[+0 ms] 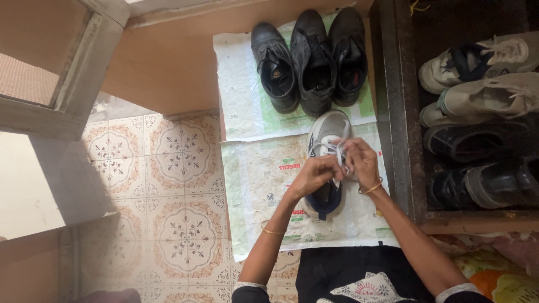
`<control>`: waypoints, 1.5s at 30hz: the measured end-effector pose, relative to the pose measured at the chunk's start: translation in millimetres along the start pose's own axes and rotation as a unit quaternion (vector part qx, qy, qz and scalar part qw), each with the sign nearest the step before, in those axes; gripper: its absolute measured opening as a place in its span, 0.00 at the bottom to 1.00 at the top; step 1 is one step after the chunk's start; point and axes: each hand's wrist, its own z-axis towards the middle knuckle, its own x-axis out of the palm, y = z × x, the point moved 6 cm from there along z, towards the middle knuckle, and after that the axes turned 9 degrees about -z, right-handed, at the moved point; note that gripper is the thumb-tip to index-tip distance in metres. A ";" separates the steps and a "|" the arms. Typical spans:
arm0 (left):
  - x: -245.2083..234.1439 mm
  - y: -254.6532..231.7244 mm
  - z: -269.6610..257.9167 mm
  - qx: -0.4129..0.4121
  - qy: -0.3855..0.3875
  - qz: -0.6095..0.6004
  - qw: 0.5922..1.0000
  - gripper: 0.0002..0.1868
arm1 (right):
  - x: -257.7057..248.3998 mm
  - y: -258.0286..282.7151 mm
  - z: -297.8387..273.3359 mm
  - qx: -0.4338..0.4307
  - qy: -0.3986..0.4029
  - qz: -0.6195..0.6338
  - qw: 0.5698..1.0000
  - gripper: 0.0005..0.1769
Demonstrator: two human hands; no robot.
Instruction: The person removes the laces from a grey sneaker, then threads and ties new white laces through the eyelets. Later, the person removes the laces from a black shoe and begins threading new black laces through its eyelets.
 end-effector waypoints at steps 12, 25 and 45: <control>10.0 -45.7 -8.7 0.111 -0.073 0.423 0.896 0.06 | 11.1 -27.4 -9.7 0.154 0.181 -0.016 0.971 0.14; 15.0 -44.6 -29.8 0.147 -0.235 0.325 0.904 0.19 | 18.0 -19.5 -14.1 0.305 0.323 0.153 0.882 0.19; -73.1 -12.2 -84.8 0.120 -0.243 -0.422 0.865 0.21 | -60.1 74.1 -23.3 -0.098 -0.148 -0.399 0.900 0.11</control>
